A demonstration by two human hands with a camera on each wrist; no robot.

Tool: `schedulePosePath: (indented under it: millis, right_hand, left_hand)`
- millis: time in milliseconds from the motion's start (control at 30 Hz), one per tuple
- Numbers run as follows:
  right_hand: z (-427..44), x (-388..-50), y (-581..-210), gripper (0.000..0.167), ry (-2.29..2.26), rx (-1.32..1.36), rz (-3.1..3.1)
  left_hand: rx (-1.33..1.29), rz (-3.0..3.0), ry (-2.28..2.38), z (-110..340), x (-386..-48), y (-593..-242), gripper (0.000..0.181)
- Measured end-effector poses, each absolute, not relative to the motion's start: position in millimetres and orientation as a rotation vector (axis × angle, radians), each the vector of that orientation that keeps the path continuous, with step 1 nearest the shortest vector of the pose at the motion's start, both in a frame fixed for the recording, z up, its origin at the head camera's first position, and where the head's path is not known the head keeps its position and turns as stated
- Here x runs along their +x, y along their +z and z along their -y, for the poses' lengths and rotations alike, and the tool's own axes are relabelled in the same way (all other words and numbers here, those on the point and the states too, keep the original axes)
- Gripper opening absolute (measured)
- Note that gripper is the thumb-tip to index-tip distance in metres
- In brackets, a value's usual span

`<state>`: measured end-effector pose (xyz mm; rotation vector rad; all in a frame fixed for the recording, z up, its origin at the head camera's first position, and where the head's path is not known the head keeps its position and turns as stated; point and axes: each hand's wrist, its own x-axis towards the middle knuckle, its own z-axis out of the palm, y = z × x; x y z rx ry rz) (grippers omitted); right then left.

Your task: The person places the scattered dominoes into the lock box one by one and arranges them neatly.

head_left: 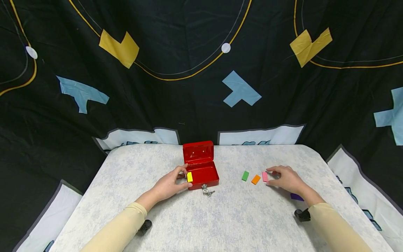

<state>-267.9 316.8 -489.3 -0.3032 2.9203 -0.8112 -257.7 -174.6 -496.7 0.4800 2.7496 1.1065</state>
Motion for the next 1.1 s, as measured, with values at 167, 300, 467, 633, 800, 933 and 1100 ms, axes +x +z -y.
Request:
schedulePosePath:
  millis: [167, 300, 467, 633, 800, 933, 1100]
  right_hand:
    - [-318.5, -267.4, -491.6, 0.061, -0.824, -0.289, -2.896]
    - [-319.8, -267.9, -492.7, 0.060, -0.833, -0.295, -2.891]
    - [-321.1, -269.3, -494.7, 0.058, -0.855, -0.290, -2.877]
    - [-321.0, -269.8, -496.1, 0.057, -0.875, -0.288, -2.866]
    - [-321.1, -270.3, -496.9, 0.056, -0.887, -0.285, -2.857]
    - [-321.7, -271.0, -497.3, 0.054, -0.902, -0.282, -2.841]
    - [-322.2, -272.3, -497.3, 0.054, -0.914, -0.273, -2.823]
  left_hand:
    - [0.477, -2.747, 1.102, 174.6, -257.7, -497.0, 0.043]
    - [0.475, -2.747, 1.101, 175.0, -258.0, -498.0, 0.044]
    - [0.499, -2.766, 1.097, 175.9, -258.2, -499.4, 0.043]
    - [0.515, -2.777, 1.100, 176.2, -257.8, -500.0, 0.042]
    - [0.515, -2.775, 1.105, 176.1, -257.8, -500.1, 0.043]
    - [0.524, -2.775, 1.109, 175.9, -258.1, -500.0, 0.043]
    - [0.516, -2.776, 1.096, 175.6, -258.9, -499.3, 0.043]
